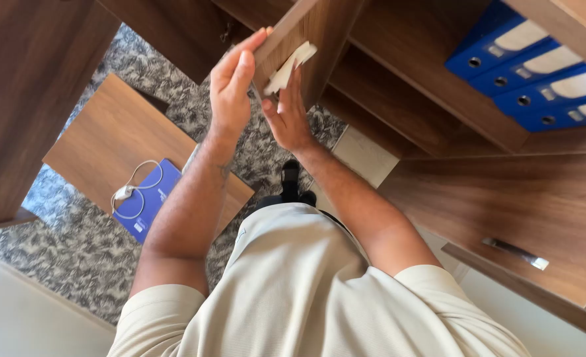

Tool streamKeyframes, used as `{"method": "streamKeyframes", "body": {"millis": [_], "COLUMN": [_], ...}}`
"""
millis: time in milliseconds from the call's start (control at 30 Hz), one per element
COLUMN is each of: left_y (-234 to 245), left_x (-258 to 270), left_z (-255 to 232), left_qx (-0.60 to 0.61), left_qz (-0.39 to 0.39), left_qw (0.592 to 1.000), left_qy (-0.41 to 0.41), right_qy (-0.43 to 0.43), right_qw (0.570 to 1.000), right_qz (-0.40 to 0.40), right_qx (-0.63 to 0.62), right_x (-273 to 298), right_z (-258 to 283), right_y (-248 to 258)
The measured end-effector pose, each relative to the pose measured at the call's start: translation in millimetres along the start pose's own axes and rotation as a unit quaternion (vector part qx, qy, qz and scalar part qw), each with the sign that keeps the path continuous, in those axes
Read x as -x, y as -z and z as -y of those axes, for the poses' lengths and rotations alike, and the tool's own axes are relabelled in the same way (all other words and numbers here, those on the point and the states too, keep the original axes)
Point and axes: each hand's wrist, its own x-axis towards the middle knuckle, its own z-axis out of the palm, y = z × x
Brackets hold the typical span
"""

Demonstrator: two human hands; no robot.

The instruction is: Cleaning blue binders with a wipe and placing them into a wooden cabinet.

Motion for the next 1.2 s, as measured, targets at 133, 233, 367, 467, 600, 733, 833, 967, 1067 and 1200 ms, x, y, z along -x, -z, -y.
{"method": "streamKeyframes", "body": {"millis": [133, 233, 367, 467, 600, 733, 833, 967, 1067, 1200], "left_y": [0.4, 3.8, 0.4, 9.3, 10.5, 5.0, 6.7, 5.4, 8.8, 8.8], "left_x": [3.4, 4.2, 6.1, -2.1, 4.3, 1.4, 0.6, 0.5, -0.3, -5.8], "left_z": [12.5, 25.7, 34.5, 52.0, 48.0, 32.6, 28.1, 30.2, 32.8, 28.8], "left_qx": [-0.028, -0.009, 0.058, 0.061, 0.031, 0.028, 0.031, 0.026, 0.012, -0.012], "left_qz": [-0.011, -0.022, -0.018, -0.021, -0.022, 0.000, 0.010, 0.021, 0.028, 0.037], "left_qw": [0.999, 1.000, 0.998, 0.997, 0.999, 0.999, 0.999, 0.999, 1.000, 0.999], "left_qy": [-0.023, -0.015, -0.024, -0.039, -0.021, -0.030, -0.001, 0.019, 0.002, -0.015], "right_qy": [-0.067, -0.014, -0.016, -0.114, -0.164, -0.093, -0.041, -0.077, -0.062, -0.052], "right_qw": [0.981, 0.974, 0.983, 0.964, 0.897, 0.964, 0.982, 0.984, 0.981, 0.970], "right_qz": [0.007, -0.025, -0.070, -0.081, -0.172, -0.147, -0.061, -0.065, -0.093, -0.090], "right_qx": [-0.184, -0.225, -0.169, -0.228, -0.373, -0.201, -0.172, -0.148, -0.160, -0.219], "right_x": [15.0, 14.0, 12.8, 10.4, 28.1, 64.6, 79.5, 60.5, 40.5, 26.0], "right_z": [-2.8, 3.4, 18.8, -12.8, -38.3, 39.8, 67.4, 56.0, 51.8, 50.3], "right_y": [-9.3, -6.4, -2.9, -23.8, -33.6, -14.3, -28.5, -50.8, -51.7, -54.5]}}
